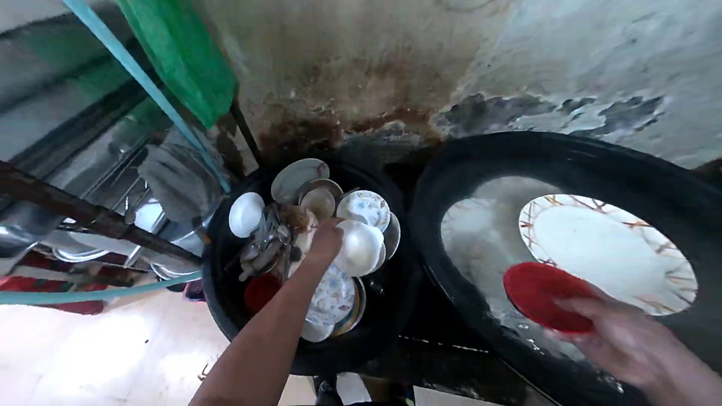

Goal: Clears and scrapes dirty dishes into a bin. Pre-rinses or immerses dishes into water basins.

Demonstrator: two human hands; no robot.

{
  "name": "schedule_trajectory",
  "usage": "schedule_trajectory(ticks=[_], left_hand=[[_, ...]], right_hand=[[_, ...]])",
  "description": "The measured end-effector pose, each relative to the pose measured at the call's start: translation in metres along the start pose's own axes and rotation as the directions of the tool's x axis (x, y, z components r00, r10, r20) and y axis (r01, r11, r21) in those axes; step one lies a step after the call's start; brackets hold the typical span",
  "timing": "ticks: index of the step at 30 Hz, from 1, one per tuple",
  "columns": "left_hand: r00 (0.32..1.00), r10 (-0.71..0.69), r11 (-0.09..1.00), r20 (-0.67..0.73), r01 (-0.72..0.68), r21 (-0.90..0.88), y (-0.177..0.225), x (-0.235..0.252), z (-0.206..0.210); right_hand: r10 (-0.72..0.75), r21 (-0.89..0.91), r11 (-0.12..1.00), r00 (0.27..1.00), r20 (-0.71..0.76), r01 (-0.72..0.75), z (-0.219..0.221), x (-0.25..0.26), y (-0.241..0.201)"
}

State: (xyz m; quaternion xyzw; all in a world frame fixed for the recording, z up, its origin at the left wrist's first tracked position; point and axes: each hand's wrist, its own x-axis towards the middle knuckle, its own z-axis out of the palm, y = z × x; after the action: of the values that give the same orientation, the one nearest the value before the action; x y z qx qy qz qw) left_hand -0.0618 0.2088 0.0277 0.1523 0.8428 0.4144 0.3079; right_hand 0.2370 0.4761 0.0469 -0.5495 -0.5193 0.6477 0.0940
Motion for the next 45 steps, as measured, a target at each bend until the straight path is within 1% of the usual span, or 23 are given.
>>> schedule_trajectory(ticks=[2, 4, 6, 8, 9, 10, 12, 14, 15, 16, 18, 20, 22, 23, 25, 26, 28, 30, 35, 38, 40, 42, 45], left_hand=[[0.993, 0.081, 0.961, 0.088, -0.101, 0.257, 0.012, -0.002, 0.007], [0.986, 0.060, 0.908, 0.158, -0.120, 0.401, 0.027, -0.004, 0.015], [0.976, 0.033, 0.870, 0.215, -0.134, 0.475, 0.045, -0.009, 0.023], [0.966, 0.073, 0.862, 0.248, -0.186, 0.471, 0.054, -0.008, 0.030], [0.962, 0.086, 0.853, 0.260, -0.205, 0.480, 0.058, -0.009, 0.032], [0.963, 0.094, 0.835, 0.254, -0.215, 0.506, 0.062, -0.009, 0.034], [0.974, 0.137, 0.840, 0.182, -0.211, 0.499, 0.064, -0.006, 0.036], [0.966, 0.232, 0.856, 0.118, -0.260, 0.446, 0.051, 0.000, 0.035], [0.972, 0.211, 0.897, 0.104, -0.234, 0.375, 0.045, 0.002, 0.033], [0.985, 0.153, 0.944, 0.080, -0.170, 0.284, 0.038, 0.003, 0.032], [0.999, 0.027, 0.976, 0.017, -0.030, 0.215, 0.024, 0.004, 0.030], [0.999, 0.011, 0.956, -0.036, 0.000, 0.292, 0.007, 0.010, 0.030], [0.998, 0.060, 0.921, 0.015, -0.061, 0.385, -0.002, 0.018, 0.022], [0.991, 0.115, 0.895, 0.067, -0.133, 0.427, -0.003, 0.024, 0.016], [0.958, 0.275, 0.847, 0.086, -0.283, 0.449, -0.002, 0.041, 0.002], [0.953, 0.296, 0.852, 0.066, -0.295, 0.433, 0.004, 0.054, -0.007], [0.972, 0.236, 0.875, 0.019, -0.221, 0.430, 0.021, 0.087, -0.023], [0.974, 0.225, 0.827, 0.010, -0.197, 0.527, 0.031, 0.120, -0.033], [0.977, 0.175, 0.581, 0.123, -0.203, 0.788, 0.025, 0.179, -0.027], [0.977, 0.145, 0.402, 0.158, -0.204, 0.893, 0.022, 0.186, -0.024], [0.950, 0.196, 0.311, 0.241, -0.294, 0.904, 0.023, 0.186, -0.033], [0.911, 0.265, 0.274, 0.316, -0.385, 0.881, 0.025, 0.181, -0.049], [0.875, 0.372, 0.264, 0.310, -0.420, 0.868, 0.037, 0.158, -0.075]], right_hand=[[-0.053, 0.004, 0.999, 0.995, 0.086, 0.053, 0.036, -0.017, -0.028], [-0.087, -0.050, 0.994, 0.986, 0.141, 0.095, 0.077, -0.032, -0.051], [-0.159, -0.135, 0.973, 0.968, 0.192, 0.186, 0.117, -0.039, -0.063], [-0.300, -0.253, 0.898, 0.921, 0.248, 0.360, 0.151, -0.039, -0.068], [-0.408, -0.317, 0.815, 0.869, 0.281, 0.485, 0.166, -0.039, -0.070], [-0.524, -0.377, 0.686, 0.782, 0.338, 0.623, 0.176, -0.038, -0.073], [-0.730, -0.459, 0.328, 0.530, 0.432, 0.826, 0.189, -0.035, -0.074], [-0.836, -0.488, 0.029, 0.289, 0.466, 0.872, 0.189, -0.031, -0.072], [-0.850, -0.495, -0.050, 0.223, 0.476, 0.867, 0.183, -0.030, -0.070], [-0.854, -0.511, -0.075, 0.210, 0.477, 0.856, 0.173, -0.029, -0.067], [-0.859, -0.558, -0.055, 0.246, 0.450, 0.828, 0.145, -0.027, -0.058], [-0.860, -0.612, -0.006, 0.308, 0.407, 0.791, 0.105, -0.016, -0.041], [-0.866, -0.674, 0.002, 0.338, 0.368, 0.739, 0.057, 0.001, -0.016], [-0.859, -0.708, 0.026, 0.378, 0.346, 0.706, 0.036, 0.006, -0.004], [-0.803, -0.788, 0.094, 0.515, 0.301, 0.608, 0.007, 0.005, 0.011], [-0.778, -0.820, 0.099, 0.557, 0.290, 0.564, -0.001, 0.004, 0.018], [-0.738, -0.861, 0.085, 0.612, 0.284, 0.502, -0.008, 0.000, 0.028], [-0.721, -0.864, 0.110, 0.638, 0.271, 0.492, -0.010, 0.004, 0.043], [-0.686, -0.824, 0.279, 0.703, 0.189, 0.493, -0.019, 0.022, 0.064], [-0.677, -0.795, 0.356, 0.722, 0.143, 0.491, -0.023, 0.032, 0.071], [-0.684, -0.788, 0.376, 0.720, 0.119, 0.488, -0.023, 0.036, 0.072], [-0.678, -0.785, 0.388, 0.726, 0.112, 0.484, -0.023, 0.037, 0.074], [-0.639, -0.761, 0.422, 0.757, 0.135, 0.493, -0.024, 0.037, 0.073]])
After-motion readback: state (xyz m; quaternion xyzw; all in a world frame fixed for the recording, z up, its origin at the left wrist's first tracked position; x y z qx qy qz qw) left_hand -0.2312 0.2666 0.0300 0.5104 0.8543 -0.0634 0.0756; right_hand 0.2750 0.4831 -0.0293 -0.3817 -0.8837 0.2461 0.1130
